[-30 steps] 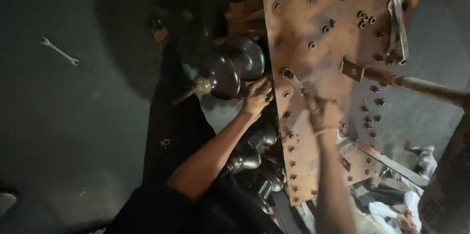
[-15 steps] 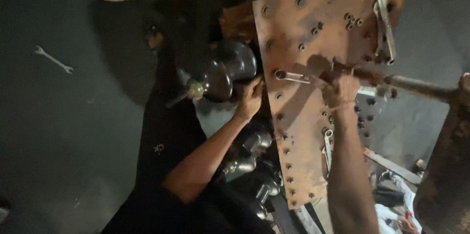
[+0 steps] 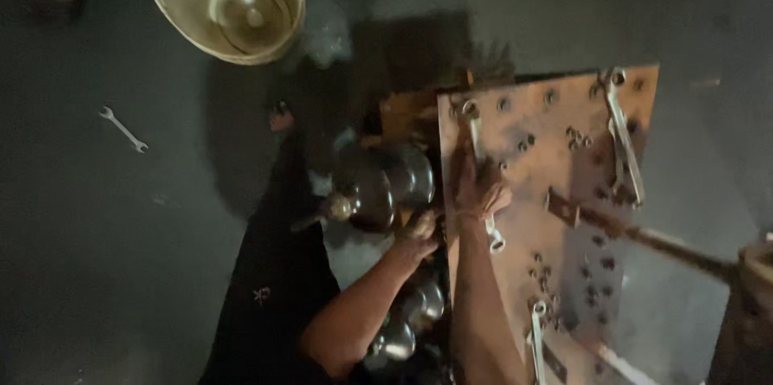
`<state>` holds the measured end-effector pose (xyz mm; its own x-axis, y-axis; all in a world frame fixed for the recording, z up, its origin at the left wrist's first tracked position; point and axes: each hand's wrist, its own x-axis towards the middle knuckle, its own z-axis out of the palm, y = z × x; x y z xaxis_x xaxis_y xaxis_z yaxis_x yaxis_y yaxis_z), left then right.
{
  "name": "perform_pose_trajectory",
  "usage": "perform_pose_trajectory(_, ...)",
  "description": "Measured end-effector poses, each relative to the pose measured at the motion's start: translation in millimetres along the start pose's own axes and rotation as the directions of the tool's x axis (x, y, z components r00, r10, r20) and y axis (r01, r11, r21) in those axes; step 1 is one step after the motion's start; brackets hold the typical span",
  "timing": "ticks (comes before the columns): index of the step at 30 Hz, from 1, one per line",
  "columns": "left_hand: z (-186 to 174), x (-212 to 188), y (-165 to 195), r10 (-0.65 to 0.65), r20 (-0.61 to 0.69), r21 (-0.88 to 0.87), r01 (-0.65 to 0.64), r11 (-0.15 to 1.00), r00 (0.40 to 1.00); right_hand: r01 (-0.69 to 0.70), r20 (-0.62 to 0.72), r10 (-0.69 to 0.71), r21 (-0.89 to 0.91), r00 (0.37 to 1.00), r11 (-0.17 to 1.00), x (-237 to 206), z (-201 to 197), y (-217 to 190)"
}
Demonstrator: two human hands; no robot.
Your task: The person uses two wrenches to tighten bolts on a metal plate attached to a large machine. They repeatedly position the wrenches, turn the bolts, and reposition the tools across multiple bolt locations.
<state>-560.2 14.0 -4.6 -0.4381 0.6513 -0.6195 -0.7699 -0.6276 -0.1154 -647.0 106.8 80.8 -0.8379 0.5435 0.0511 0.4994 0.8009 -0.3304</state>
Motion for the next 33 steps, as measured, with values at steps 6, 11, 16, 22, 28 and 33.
perform_pose_trajectory(6,27,18,-4,-0.027,-0.080,-0.118,0.018,0.993,0.996,-0.110,0.074,0.099,0.166,0.992,0.980,-1,-3,-21)
perform_pose_trajectory(11,35,16,1,-0.082,-0.181,-0.131,0.058,0.990,0.980,-0.085,0.072,0.074,0.157,0.995,0.984,4,-11,-33)
perform_pose_trajectory(16,33,12,5,-0.065,0.174,-0.294,0.115,0.949,0.983,-0.152,0.101,0.155,-0.044,0.983,0.987,3,-7,-27)
perform_pose_trajectory(22,37,18,-7,-0.002,0.042,-0.261,0.013,0.965,0.999,-0.075,0.056,0.066,0.183,0.996,0.980,-6,1,-8)
perform_pose_trajectory(28,37,16,-10,0.096,-0.114,-0.238,-0.121,0.964,0.989,0.041,-0.092,-0.039,0.013,0.995,0.999,-3,-7,-26)
perform_pose_trajectory(33,36,17,-9,0.189,-0.271,-0.143,-0.233,0.962,0.944,0.123,-0.127,-0.094,0.241,0.987,0.963,-4,-12,-34)
